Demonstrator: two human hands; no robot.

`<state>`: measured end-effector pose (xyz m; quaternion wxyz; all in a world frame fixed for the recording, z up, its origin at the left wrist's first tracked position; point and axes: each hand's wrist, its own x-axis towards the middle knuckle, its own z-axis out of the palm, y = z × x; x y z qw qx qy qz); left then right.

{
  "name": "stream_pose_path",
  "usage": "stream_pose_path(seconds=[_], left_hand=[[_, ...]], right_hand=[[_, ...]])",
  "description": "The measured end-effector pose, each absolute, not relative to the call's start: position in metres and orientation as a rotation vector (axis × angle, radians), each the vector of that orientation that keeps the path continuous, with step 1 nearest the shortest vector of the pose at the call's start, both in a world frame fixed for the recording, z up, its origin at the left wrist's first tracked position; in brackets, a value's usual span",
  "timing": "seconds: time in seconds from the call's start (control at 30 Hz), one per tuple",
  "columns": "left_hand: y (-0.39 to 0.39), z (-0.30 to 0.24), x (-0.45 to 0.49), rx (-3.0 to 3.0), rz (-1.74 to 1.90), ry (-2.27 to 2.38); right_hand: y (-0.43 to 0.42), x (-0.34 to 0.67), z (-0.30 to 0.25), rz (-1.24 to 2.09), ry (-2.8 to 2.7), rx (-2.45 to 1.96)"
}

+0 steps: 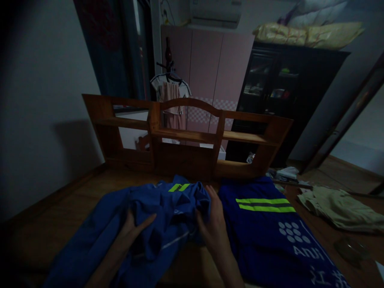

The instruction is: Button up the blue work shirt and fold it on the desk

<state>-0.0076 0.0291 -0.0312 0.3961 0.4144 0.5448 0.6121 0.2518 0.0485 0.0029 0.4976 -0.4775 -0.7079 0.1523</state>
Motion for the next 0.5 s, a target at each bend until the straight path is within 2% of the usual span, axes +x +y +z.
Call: stream_pose_path(seconds=[0.13,0.27,0.4,0.5], left_hand=[[0.027,-0.028,0.002,0.994,1.430,1.365],[0.014,-0.017,0.015,0.899,1.416,1.103],[0.001,-0.006,0.022,0.999,1.395,0.838],[0.001,-0.010,0.024,1.207,1.361,0.859]], right_hand=[[0.037,0.228,-0.003,0.247,-2.176,-1.145],[0.037,0.207,-0.008,0.213,-2.333,-1.072],[0.043,0.208,-0.004,0.385,-2.204,-1.047],[0.044,0.217,0.003,0.616,-2.037,-1.003]])
